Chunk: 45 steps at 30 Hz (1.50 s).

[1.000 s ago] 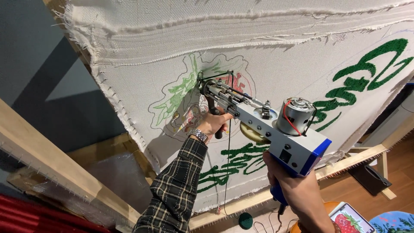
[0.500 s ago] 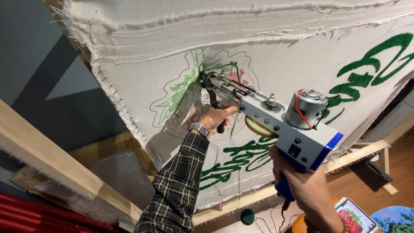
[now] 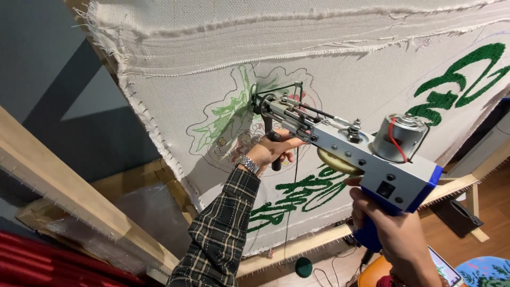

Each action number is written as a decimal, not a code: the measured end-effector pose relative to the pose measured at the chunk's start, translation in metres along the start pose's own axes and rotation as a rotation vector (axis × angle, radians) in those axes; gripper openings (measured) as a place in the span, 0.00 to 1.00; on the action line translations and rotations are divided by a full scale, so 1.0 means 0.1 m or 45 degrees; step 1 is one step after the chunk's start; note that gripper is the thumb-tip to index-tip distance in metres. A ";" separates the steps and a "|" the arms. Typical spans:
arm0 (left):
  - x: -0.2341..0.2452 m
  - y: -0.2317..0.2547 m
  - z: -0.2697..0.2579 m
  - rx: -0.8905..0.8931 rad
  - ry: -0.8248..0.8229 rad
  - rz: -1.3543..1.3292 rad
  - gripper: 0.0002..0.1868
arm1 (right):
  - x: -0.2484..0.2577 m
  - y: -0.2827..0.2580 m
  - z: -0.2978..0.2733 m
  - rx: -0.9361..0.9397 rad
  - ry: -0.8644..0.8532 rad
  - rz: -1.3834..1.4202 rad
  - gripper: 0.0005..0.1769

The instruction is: Using a tufting gun to apply yarn to a canvas stretched on a wooden frame to create a rug design.

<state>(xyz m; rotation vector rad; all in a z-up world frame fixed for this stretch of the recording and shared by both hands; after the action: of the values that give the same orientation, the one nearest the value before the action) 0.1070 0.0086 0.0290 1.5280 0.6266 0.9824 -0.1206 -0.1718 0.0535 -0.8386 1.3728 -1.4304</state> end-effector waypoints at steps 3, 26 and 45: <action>-0.16 0.02 -0.08 -0.049 -0.105 -0.168 0.14 | 0.12 -0.06 -0.06 0.009 -0.027 0.033 0.20; -0.47 0.02 -0.29 -0.144 -0.102 -0.091 0.21 | 0.39 -0.04 -0.28 -0.189 0.080 0.041 0.21; -0.11 -0.34 0.11 0.147 0.115 -0.205 0.10 | -0.08 -0.11 -0.14 -0.114 0.026 -0.036 0.21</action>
<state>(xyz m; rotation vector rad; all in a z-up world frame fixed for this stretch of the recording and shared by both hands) 0.1156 0.0010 -0.0066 1.5135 0.8698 0.9090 -0.1330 -0.1609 0.0635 -0.9060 1.4543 -1.4110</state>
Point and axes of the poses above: each hand's wrist, its own z-axis towards the middle knuckle, its own x-axis out of the back of the hand, y = z × x, the point moved 6 cm from there along z, towards the middle knuckle
